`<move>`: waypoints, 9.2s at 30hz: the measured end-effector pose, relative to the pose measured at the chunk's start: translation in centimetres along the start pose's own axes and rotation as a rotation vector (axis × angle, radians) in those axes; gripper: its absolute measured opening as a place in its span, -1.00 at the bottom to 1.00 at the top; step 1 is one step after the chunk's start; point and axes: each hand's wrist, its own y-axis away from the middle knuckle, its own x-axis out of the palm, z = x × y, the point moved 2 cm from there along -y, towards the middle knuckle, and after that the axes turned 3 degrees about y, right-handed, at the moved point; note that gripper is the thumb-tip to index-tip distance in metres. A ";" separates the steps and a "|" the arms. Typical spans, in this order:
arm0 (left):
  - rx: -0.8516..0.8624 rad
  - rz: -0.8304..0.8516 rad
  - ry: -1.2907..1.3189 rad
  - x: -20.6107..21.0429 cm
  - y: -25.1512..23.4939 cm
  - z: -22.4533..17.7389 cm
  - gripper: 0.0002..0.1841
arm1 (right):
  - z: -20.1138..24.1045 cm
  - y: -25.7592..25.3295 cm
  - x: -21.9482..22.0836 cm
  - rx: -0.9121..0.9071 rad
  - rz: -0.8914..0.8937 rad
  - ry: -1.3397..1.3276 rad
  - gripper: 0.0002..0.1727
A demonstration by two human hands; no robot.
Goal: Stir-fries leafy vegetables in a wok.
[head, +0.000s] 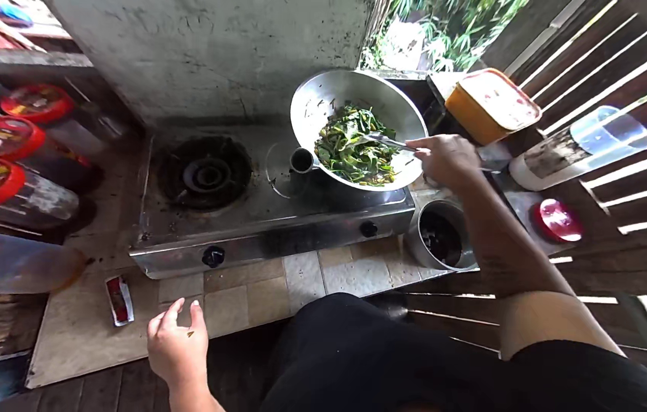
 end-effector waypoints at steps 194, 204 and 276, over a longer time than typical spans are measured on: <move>0.047 0.086 -0.028 1.6 0.1 -2.5 -0.61 | -1.6 -0.4 -4.9 -0.002 -0.044 0.371 -0.69; 0.043 0.059 -0.016 1.9 -0.5 -1.7 -0.63 | -1.5 -6.5 -3.7 0.217 0.383 0.521 -0.70; -0.024 0.068 0.001 1.7 0.9 0.0 -0.60 | -1.8 -8.5 -3.4 0.048 0.663 0.336 -0.74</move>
